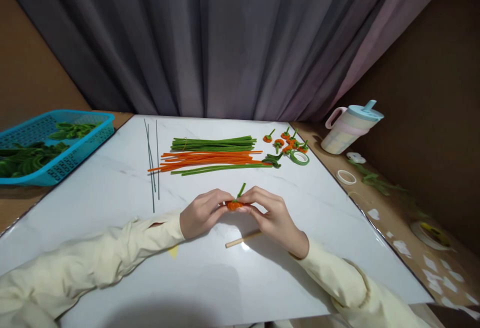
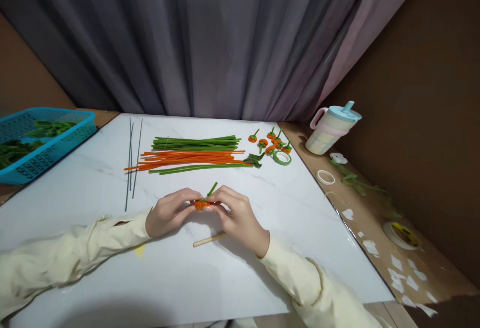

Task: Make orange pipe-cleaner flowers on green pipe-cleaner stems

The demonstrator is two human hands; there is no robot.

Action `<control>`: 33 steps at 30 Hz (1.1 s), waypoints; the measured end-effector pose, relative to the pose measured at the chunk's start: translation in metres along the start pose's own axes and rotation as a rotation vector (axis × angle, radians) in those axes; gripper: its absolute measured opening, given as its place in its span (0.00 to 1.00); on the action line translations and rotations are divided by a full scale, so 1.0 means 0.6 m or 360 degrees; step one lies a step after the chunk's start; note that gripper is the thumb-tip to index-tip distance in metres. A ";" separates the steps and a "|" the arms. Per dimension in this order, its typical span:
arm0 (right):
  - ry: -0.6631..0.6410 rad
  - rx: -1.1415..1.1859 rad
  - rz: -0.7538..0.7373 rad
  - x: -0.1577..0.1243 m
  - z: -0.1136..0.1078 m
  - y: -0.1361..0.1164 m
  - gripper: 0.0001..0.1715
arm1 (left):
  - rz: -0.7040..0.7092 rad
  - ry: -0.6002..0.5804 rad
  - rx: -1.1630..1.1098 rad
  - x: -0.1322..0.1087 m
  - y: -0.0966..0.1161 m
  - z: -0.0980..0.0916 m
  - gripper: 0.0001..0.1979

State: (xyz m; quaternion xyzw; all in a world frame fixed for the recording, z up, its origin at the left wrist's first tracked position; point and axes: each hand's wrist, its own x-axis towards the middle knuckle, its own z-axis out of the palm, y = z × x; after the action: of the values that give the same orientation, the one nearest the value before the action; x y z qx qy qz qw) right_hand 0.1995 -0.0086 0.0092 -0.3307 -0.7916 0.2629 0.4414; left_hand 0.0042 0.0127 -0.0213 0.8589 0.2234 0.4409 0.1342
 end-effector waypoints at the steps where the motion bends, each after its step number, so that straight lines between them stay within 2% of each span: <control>1: 0.0000 -0.0001 -0.0012 -0.001 0.001 0.001 0.05 | 0.0025 -0.0001 -0.0010 0.000 -0.001 0.000 0.10; 6: -0.0004 -0.0057 -0.0113 -0.006 0.004 0.006 0.09 | 0.0067 -0.0030 -0.0020 -0.004 -0.004 0.002 0.10; 10: -0.0004 -0.0063 -0.0102 -0.002 0.001 0.003 0.10 | -0.0093 -0.0041 -0.0049 0.001 0.001 0.002 0.09; 14: 0.0019 0.0065 0.0268 0.005 -0.003 0.000 0.07 | -0.0376 -0.0146 -0.0134 0.015 0.007 -0.002 0.09; 18: -0.0013 0.0416 0.0708 0.010 -0.004 0.003 0.10 | -0.0446 -0.0297 -0.0250 0.023 0.009 -0.008 0.09; 22: -0.0122 0.0642 0.0932 0.014 -0.009 0.001 0.15 | -0.0481 -0.0350 -0.0270 0.021 0.007 -0.010 0.12; 25: -0.0129 0.0735 0.1024 0.016 -0.010 -0.001 0.16 | -0.0493 -0.0375 -0.0259 0.018 0.004 -0.008 0.15; 29: -0.0103 0.0646 0.1001 0.014 -0.006 0.000 0.15 | -0.0662 -0.0414 -0.0349 0.021 0.003 -0.007 0.16; 33: -0.0082 0.0214 0.0679 0.006 0.001 0.000 0.11 | -0.0878 -0.0427 -0.0465 0.028 0.008 -0.006 0.16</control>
State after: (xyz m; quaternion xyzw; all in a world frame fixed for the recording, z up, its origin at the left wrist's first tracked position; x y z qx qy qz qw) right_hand 0.1973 -0.0062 0.0109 -0.4535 -0.6955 0.4110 0.3765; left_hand 0.0111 0.0171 -0.0054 0.7882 0.3622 0.2984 0.3981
